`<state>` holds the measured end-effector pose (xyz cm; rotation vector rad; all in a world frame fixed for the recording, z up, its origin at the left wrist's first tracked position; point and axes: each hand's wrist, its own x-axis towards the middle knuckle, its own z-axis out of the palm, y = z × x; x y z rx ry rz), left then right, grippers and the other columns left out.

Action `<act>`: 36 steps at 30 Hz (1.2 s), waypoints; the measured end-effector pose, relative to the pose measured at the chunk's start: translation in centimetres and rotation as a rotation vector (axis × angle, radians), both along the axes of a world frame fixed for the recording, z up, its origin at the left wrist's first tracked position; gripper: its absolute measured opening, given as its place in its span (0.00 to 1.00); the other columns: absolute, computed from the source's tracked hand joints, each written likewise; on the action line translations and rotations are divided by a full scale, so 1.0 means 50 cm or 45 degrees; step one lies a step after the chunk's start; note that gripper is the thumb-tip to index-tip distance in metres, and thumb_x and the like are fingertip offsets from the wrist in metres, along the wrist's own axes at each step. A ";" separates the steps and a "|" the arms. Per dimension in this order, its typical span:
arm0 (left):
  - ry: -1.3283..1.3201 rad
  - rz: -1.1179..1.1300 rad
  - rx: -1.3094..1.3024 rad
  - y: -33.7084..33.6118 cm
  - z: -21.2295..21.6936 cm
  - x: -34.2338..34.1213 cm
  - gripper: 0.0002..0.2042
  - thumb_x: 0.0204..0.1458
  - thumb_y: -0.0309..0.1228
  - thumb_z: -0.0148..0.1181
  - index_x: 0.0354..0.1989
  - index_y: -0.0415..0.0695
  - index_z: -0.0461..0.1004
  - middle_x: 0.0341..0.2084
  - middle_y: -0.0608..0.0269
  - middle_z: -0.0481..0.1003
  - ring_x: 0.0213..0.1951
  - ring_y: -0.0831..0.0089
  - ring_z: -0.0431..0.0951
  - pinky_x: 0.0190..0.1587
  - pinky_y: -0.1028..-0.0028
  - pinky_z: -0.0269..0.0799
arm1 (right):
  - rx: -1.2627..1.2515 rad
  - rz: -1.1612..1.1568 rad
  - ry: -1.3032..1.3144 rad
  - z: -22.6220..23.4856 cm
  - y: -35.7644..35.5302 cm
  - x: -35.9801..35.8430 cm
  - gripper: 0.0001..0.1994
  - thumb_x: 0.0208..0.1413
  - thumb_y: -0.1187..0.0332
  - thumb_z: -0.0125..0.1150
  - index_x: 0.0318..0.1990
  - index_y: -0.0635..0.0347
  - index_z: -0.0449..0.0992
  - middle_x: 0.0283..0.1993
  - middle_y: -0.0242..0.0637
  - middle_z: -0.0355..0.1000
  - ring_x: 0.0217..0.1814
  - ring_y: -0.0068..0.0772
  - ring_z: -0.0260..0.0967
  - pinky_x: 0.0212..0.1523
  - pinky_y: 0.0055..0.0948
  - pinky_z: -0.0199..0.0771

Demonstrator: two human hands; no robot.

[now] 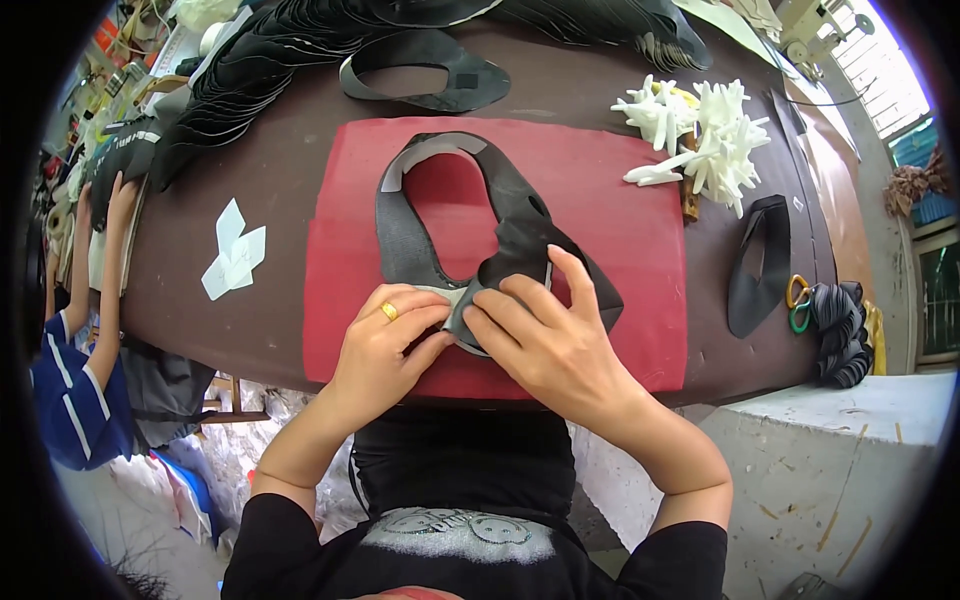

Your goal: Assembling shoe components by fitting liners and upper parts on a workbench.

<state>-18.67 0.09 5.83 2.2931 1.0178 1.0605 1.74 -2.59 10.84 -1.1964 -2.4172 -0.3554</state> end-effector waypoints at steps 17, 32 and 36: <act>-0.056 0.106 -0.350 0.021 0.042 -0.010 0.04 0.44 0.22 0.67 0.29 0.37 0.80 0.17 0.65 0.76 0.19 0.78 0.67 0.22 0.80 0.62 | 0.071 0.111 0.144 -0.042 0.028 -0.012 0.07 0.48 0.73 0.63 0.36 0.56 0.79 0.42 0.28 0.74 0.36 0.24 0.67 0.48 0.30 0.61; 0.199 0.349 -0.173 0.009 0.024 0.032 0.04 0.40 0.22 0.63 0.23 0.44 0.73 0.16 0.69 0.73 0.19 0.71 0.70 0.21 0.74 0.63 | -0.264 0.117 0.276 -0.031 -0.014 0.061 0.04 0.48 0.72 0.63 0.33 0.54 0.80 0.39 0.24 0.76 0.34 0.24 0.67 0.47 0.31 0.61; 0.250 0.346 0.014 0.011 0.011 0.023 0.06 0.39 0.21 0.62 0.23 0.46 0.72 0.17 0.69 0.73 0.18 0.72 0.70 0.20 0.73 0.62 | -0.296 0.080 0.273 0.007 -0.031 0.084 0.05 0.47 0.74 0.64 0.33 0.54 0.80 0.37 0.23 0.76 0.34 0.24 0.67 0.47 0.30 0.61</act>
